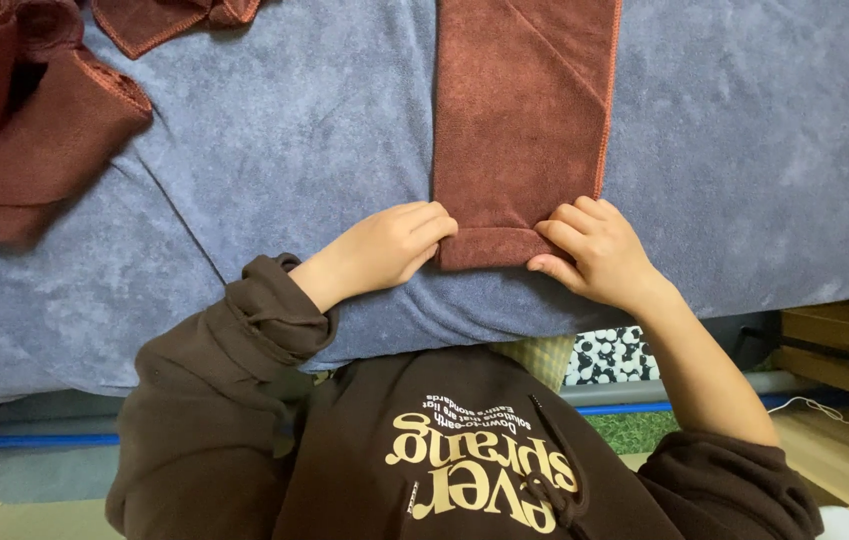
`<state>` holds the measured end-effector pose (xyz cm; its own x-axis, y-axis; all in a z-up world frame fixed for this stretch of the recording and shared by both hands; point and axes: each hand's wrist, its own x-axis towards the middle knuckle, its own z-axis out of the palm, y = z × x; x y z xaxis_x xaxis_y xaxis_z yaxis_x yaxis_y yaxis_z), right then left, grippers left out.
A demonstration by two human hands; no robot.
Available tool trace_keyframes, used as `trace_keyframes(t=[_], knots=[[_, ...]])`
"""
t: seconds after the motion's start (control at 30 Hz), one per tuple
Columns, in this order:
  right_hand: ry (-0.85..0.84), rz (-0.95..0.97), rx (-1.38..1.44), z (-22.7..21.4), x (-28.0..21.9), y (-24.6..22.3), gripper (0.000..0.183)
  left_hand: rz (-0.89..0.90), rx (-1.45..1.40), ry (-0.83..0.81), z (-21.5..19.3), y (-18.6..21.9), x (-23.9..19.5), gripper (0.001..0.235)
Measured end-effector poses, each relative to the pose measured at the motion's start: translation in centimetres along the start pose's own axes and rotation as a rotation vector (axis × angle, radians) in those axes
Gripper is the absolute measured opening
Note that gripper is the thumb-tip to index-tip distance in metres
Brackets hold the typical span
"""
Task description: The person folds a brown towel on a blue surface. They first unfold the towel, then fold it in half lengthwise, and finally roll it tightly from one end to the other to create a compact bundle.
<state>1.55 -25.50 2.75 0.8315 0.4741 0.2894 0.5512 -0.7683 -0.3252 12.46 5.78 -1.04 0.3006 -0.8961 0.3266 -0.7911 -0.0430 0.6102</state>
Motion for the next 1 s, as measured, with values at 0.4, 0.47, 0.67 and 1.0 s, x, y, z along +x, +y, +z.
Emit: trace_keyframes(t=[0.4, 0.47, 0.67, 1.0], knots=[[-0.025, 0.016, -0.063, -0.1, -0.3, -0.4, 0.043, -0.185, 0.305, 0.029, -5.3, 5.3, 3.7, 0.015], [-0.021, 0.013, -0.080, -0.2, -0.2, -0.4, 0.043, -0.144, 0.386, 0.263, -3.5, 6.4, 5.9, 0.016], [0.034, 0.057, -0.108, 0.5, -0.6, -0.4, 0.039, -0.116, 0.597, 0.355, 4.6, 4.7, 5.1, 0.043], [0.021, 0.349, -0.289, -2.9, -1.7, 2.3, 0.022, -0.299, 0.485, 0.280, 3.7, 3.1, 6.8, 0.033]])
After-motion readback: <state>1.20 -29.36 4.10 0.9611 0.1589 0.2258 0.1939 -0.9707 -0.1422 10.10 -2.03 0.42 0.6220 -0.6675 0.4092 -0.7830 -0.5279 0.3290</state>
